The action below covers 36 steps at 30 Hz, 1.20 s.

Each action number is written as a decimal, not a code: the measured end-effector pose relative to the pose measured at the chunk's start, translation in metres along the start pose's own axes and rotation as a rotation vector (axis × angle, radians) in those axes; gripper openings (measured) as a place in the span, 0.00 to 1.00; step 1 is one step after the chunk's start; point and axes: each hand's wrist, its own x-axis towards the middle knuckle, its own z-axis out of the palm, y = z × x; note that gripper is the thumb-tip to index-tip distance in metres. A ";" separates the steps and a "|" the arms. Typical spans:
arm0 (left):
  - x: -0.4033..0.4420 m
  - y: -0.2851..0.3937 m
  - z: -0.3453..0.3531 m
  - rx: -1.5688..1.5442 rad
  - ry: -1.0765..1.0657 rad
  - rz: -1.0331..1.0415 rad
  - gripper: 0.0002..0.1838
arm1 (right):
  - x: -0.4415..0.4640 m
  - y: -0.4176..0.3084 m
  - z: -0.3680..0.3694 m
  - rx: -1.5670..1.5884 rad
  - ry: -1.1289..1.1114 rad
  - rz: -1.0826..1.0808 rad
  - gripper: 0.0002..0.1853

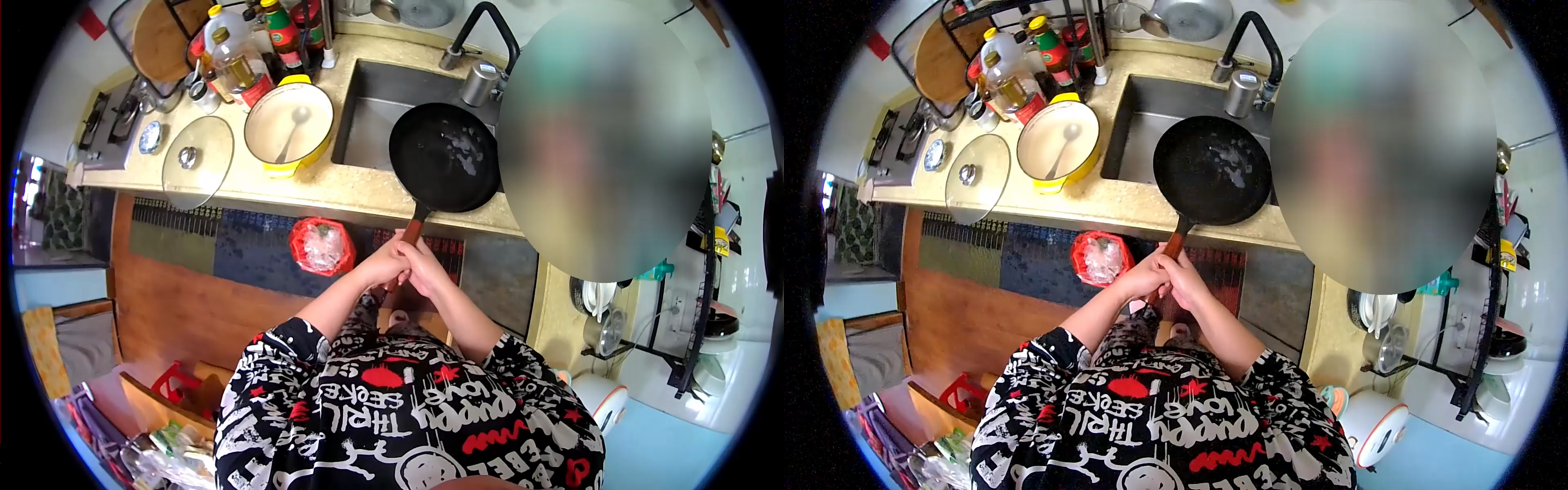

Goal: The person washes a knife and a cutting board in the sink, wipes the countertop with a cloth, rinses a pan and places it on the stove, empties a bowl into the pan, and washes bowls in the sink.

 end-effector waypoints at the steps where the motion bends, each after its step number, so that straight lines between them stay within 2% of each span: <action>1: -0.007 0.000 0.006 -0.001 0.018 0.006 0.29 | -0.007 0.000 0.000 -0.023 -0.009 0.001 0.24; 3: -0.028 0.005 0.023 -0.009 0.072 0.021 0.29 | -0.025 0.000 0.005 -0.074 -0.041 0.012 0.25; 7: -0.068 -0.008 0.055 -0.064 0.106 0.179 0.21 | -0.072 0.001 0.018 -0.178 -0.161 -0.015 0.24; 8: -0.085 0.001 0.070 -0.039 0.147 0.168 0.15 | -0.088 -0.001 0.026 -0.189 -0.165 -0.023 0.20; 13: -0.163 0.019 0.119 -0.126 0.333 0.191 0.12 | -0.144 -0.001 0.059 -0.266 -0.332 0.013 0.20; 15: -0.192 0.018 0.131 -0.146 0.389 0.246 0.05 | -0.163 0.003 0.080 -0.263 -0.380 0.025 0.20; 18: -0.228 0.000 0.126 -0.161 0.418 0.268 0.06 | -0.173 0.017 0.101 -0.332 -0.535 0.043 0.20; 21: -0.264 0.004 0.128 -0.245 0.585 0.362 0.06 | -0.176 0.025 0.136 -0.405 -0.663 0.045 0.18; 24: -0.296 -0.006 0.100 -0.191 0.621 0.424 0.08 | -0.173 0.043 0.181 -0.427 -0.699 -0.006 0.14; 27: -0.333 0.001 0.077 -0.223 0.717 0.493 0.13 | -0.157 0.056 0.230 -0.486 -0.826 0.051 0.11; 28: -0.347 0.007 0.069 -0.267 0.742 0.502 0.15 | -0.155 0.057 0.249 -0.541 -0.801 0.116 0.10; 36: -0.467 0.043 -0.056 -0.303 0.903 0.482 0.18 | -0.094 0.106 0.424 -0.529 -0.954 0.194 0.11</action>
